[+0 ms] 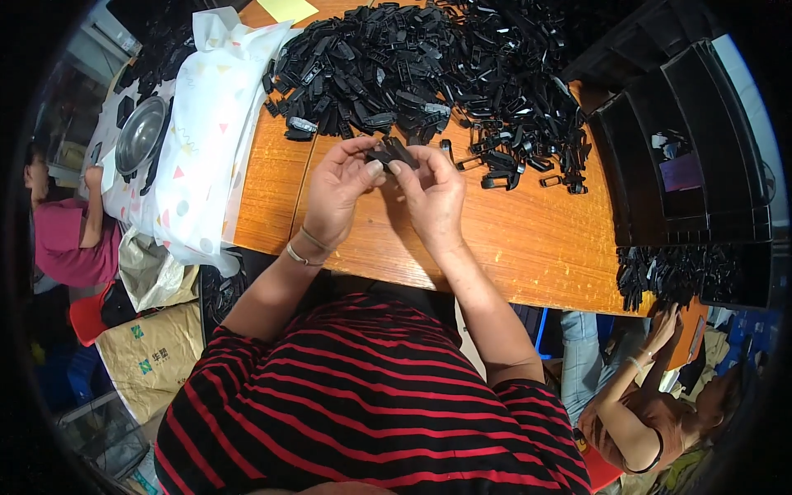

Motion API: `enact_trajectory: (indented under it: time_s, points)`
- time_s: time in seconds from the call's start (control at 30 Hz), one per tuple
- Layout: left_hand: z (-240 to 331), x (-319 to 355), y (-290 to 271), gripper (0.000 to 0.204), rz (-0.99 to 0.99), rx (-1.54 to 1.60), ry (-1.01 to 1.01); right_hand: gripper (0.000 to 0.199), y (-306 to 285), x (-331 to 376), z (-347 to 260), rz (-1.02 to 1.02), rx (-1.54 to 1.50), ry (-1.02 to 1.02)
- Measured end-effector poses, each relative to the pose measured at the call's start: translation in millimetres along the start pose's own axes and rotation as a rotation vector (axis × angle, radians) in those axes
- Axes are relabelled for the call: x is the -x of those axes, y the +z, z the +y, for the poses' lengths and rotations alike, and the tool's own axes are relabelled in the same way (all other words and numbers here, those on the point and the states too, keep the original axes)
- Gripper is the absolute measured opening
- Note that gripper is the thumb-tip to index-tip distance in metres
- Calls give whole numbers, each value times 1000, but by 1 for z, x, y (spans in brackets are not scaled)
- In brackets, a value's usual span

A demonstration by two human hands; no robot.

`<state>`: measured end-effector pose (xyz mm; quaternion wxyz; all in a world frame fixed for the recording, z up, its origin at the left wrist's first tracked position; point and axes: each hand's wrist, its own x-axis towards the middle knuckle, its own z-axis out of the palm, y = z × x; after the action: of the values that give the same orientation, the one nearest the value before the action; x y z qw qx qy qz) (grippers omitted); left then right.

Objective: Assembling and inspecting small black plastic clips on a workbench.

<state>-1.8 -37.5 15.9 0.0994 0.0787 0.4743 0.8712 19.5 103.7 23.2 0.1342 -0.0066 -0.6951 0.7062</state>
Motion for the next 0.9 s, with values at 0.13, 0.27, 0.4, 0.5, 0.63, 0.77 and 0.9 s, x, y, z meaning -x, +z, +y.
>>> enact_trajectory:
  time_s: [0.13,0.27,0.4,0.5,0.63,0.77,0.9]
  points:
    - [-4,5,5,27,158,189,-61,19,9,9,-11,36,181,-160]
    - [-1,11,4,23,99,266,-150,17,6,12,-8,36,307,-368]
    - [5,17,5,23,100,178,-190,16,7,14,-10,19,232,-323]
    - [3,17,0,25,61,93,-175,19,0,11,-14,-25,257,-224]
    - [2,15,-4,29,-12,69,-100,24,-6,10,-14,-86,63,-92]
    - [2,15,-5,32,19,22,-88,23,-10,9,-17,-116,433,-259]
    - [8,14,-8,32,-31,-52,-54,22,-10,12,-24,-149,428,-191]
